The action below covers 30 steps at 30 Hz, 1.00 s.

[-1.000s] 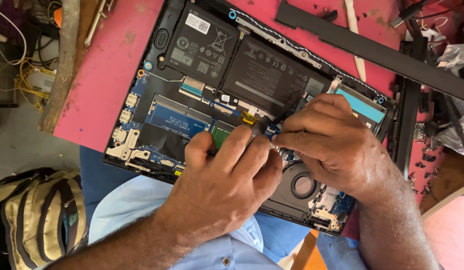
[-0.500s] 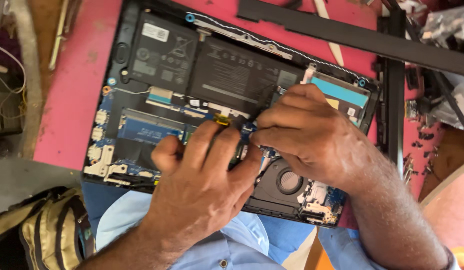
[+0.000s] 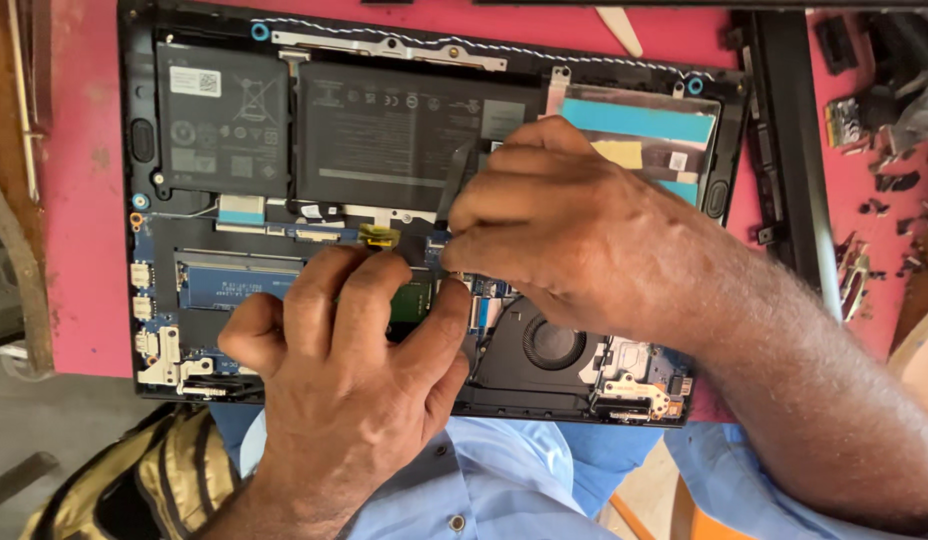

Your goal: The person manipulates internal laptop components by hand, including connecting cables and pressing on hardware parts.

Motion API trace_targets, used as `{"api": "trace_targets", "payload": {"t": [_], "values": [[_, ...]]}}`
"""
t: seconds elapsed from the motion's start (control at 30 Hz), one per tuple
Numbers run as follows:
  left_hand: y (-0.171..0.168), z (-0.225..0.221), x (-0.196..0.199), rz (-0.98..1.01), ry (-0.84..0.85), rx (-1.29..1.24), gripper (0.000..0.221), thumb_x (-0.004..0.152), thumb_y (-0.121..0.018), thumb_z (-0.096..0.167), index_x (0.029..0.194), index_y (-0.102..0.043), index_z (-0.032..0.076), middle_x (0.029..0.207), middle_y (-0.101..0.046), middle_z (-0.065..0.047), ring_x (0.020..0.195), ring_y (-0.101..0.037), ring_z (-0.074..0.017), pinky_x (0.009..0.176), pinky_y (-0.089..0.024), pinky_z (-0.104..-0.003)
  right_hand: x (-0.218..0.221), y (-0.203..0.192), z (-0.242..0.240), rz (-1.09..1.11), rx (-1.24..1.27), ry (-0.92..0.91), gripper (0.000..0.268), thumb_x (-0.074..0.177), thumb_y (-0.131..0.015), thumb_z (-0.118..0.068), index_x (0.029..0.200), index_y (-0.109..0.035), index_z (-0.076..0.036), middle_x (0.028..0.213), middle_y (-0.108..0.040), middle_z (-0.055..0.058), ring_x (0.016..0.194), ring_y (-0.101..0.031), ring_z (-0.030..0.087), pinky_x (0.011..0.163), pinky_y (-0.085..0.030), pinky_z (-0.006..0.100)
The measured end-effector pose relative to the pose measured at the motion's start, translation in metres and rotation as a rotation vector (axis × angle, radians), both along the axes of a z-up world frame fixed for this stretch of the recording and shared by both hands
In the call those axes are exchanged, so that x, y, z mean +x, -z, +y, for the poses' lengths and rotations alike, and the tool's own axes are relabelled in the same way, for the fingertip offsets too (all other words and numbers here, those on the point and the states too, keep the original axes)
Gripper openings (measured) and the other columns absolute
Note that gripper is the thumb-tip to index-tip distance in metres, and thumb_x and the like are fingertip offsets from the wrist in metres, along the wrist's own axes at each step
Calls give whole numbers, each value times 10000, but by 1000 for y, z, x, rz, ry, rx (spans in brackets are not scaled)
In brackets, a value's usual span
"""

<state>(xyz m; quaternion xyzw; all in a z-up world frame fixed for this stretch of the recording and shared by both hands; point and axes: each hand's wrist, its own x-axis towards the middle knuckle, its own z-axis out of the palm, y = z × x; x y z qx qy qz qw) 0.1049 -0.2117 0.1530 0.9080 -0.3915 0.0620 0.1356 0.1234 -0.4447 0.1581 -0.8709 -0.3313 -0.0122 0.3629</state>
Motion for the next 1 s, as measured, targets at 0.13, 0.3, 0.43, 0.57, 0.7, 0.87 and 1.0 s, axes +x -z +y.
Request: {"api": "trace_targets", "payload": {"t": [0.13, 0.3, 0.43, 0.57, 0.7, 0.87, 1.0], "values": [[-7, -5, 2, -18, 4, 37, 357, 805, -834, 338, 1130, -746, 219, 1172, -515, -51, 1185, -485, -276, 855, -267, -524, 0, 4, -2, -13, 27, 6, 208, 803, -751, -9, 1002, -705, -46, 972, -631, 43, 955, -617, 240, 948, -454, 400], [-10, -10, 3, -33, 8, 78, 364, 785, -815, 284, 1135, -735, 224, 1161, -526, -51, 1178, -494, -283, 858, -269, -523, -4, 7, 1, -54, -60, 28, 145, 777, -750, -74, 914, -706, -59, 881, -568, 29, 889, -587, 201, 929, -436, 388], [-9, -11, 2, -63, 30, 113, 359, 796, -803, 284, 1144, -736, 225, 1156, -539, -49, 1175, -500, -277, 853, -268, -515, -7, 13, 6, -141, -158, 52, 108, 871, -745, -138, 812, -670, -88, 831, -526, 14, 877, -576, 168, 971, -441, 386], [-3, -7, 0, -97, 51, 108, 363, 839, -775, 272, 1197, -739, 224, 1169, -545, -65, 1181, -492, -283, 853, -264, -514, -11, 11, 8, -165, -175, 89, 96, 877, -729, -147, 827, -666, -93, 846, -528, 9, 905, -566, 171, 951, -442, 360], [7, -1, -1, -50, 39, 68, 357, 886, -760, 277, 1234, -721, 212, 1244, -540, -67, 1264, -466, -301, 959, -257, -561, -10, 11, 8, -147, -186, 93, 95, 870, -722, -145, 805, -667, -103, 824, -533, 4, 904, -564, 171, 932, -438, 358], [11, 4, -5, -41, 7, 57, 355, 840, -757, 239, 1193, -733, 208, 1256, -530, -67, 1282, -449, -325, 984, -246, -568, -10, 13, 8, -128, -180, 80, 90, 876, -714, -143, 806, -669, -108, 828, -539, 5, 916, -564, 173, 939, -427, 374], [10, 2, -4, -16, 19, 62, 354, 841, -764, 250, 1193, -750, 222, 1265, -521, -60, 1294, -436, -321, 996, -247, -573, -10, 13, 9, -112, -204, 84, 87, 874, -711, -153, 808, -677, -108, 813, -536, -4, 903, -559, 165, 925, -425, 369]]}}
